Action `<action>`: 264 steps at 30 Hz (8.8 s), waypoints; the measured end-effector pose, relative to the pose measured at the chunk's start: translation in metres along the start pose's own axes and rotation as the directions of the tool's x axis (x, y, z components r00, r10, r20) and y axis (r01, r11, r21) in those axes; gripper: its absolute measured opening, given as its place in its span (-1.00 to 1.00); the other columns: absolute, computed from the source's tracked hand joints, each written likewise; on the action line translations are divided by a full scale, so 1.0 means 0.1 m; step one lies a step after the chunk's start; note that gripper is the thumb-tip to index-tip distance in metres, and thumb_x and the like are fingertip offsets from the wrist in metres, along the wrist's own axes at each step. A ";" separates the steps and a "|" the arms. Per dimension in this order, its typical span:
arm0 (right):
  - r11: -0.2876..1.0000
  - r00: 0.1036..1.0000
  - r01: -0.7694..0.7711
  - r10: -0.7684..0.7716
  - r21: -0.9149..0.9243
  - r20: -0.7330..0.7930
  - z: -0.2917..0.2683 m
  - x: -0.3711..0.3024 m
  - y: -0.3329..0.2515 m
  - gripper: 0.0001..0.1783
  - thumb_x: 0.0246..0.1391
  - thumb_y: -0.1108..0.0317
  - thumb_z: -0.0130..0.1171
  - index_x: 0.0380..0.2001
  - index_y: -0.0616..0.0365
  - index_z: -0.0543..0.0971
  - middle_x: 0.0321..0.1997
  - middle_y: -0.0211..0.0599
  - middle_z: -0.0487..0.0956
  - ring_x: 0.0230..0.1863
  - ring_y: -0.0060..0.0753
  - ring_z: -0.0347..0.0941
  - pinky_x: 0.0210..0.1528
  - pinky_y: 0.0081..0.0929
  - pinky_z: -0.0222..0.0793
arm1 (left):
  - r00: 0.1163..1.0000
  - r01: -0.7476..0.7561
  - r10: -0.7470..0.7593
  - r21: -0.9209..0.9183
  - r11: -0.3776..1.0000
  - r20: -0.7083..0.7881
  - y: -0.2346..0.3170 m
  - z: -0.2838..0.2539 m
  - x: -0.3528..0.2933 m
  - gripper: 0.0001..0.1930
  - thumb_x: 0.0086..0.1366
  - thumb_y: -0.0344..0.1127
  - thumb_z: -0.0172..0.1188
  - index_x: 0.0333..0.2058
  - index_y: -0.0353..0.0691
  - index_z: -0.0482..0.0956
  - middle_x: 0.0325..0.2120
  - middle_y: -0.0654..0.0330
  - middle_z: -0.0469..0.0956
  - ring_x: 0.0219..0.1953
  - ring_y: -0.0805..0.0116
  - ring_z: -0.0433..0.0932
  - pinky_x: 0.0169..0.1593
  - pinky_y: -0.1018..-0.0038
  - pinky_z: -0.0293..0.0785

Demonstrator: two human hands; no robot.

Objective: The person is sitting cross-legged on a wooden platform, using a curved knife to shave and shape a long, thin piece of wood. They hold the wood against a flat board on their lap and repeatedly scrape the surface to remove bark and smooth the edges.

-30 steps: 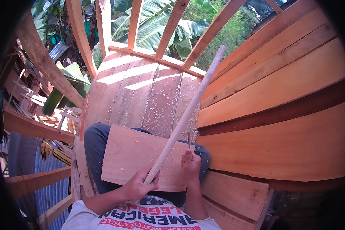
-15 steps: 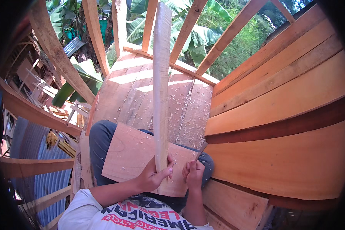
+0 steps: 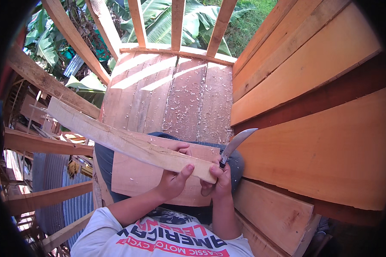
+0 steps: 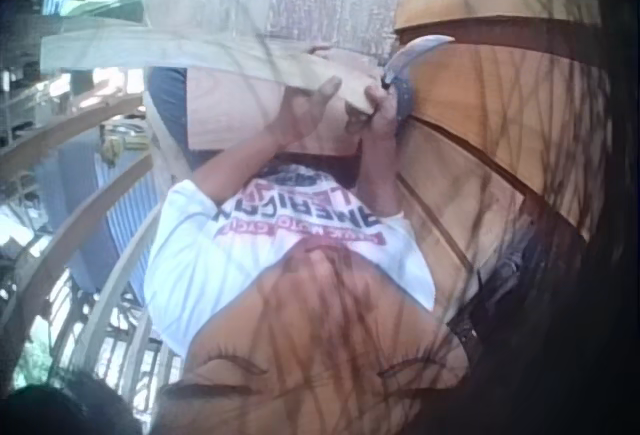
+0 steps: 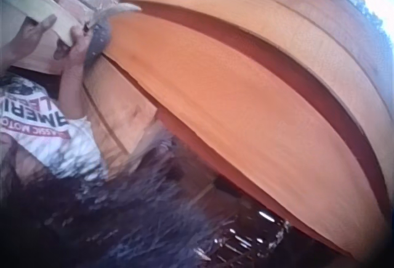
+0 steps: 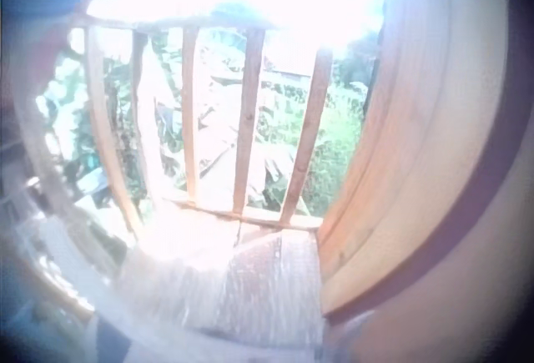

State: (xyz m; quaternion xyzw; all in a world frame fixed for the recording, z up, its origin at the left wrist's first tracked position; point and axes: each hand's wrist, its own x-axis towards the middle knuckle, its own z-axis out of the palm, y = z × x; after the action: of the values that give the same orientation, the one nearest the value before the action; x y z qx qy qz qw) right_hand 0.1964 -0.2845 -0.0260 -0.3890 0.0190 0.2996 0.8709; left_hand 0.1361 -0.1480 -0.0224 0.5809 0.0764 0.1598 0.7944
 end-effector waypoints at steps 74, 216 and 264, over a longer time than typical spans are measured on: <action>-0.109 0.802 0.396 -0.441 -0.912 0.401 0.28 0.21 -0.05 -0.55 0.10 -0.02 0.19 -0.64 0.11 0.47 -0.73 -0.20 0.41 -0.69 -0.09 0.42 -0.66 -0.32 0.24 | 0.983 -0.006 -0.177 0.982 0.190 0.041 1.23 -0.67 -0.18 -0.50 0.09 -0.02 0.36 -0.26 -0.34 0.40 -0.65 -0.03 0.52 -0.59 0.01 0.58 -0.54 0.28 0.45; -0.203 0.767 0.232 -0.563 -0.951 0.307 0.30 0.27 -0.16 -0.53 0.12 0.01 0.17 -0.66 0.16 0.46 -0.74 -0.11 0.38 -0.66 -0.07 0.42 -0.61 -0.27 0.28 | 0.950 0.225 -0.305 0.822 0.523 -0.067 1.04 -0.98 -0.37 -0.56 -0.01 -0.19 0.43 -0.30 -0.34 0.42 -0.57 -0.09 0.55 -0.56 0.08 0.60 -0.49 0.39 0.44; -0.229 0.800 0.346 -0.434 -0.910 0.414 0.46 -0.04 0.06 -0.38 -0.04 -0.24 0.22 -0.78 0.10 0.44 -0.80 -0.25 0.40 -0.74 -0.16 0.41 -0.68 -0.36 0.29 | 0.678 0.660 -0.693 0.212 0.720 0.244 0.72 -1.07 -0.31 -0.68 -0.01 -0.47 0.22 -0.34 -0.20 0.25 -0.64 0.37 0.19 -0.70 0.62 0.20 -0.74 0.68 0.09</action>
State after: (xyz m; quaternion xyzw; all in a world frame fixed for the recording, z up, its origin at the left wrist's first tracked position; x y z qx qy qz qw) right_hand 0.1808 -0.2516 0.0036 -0.8817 -0.2992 -0.0869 0.3544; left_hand 0.0623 -0.0430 0.0106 0.5699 0.1703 -0.2420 0.7666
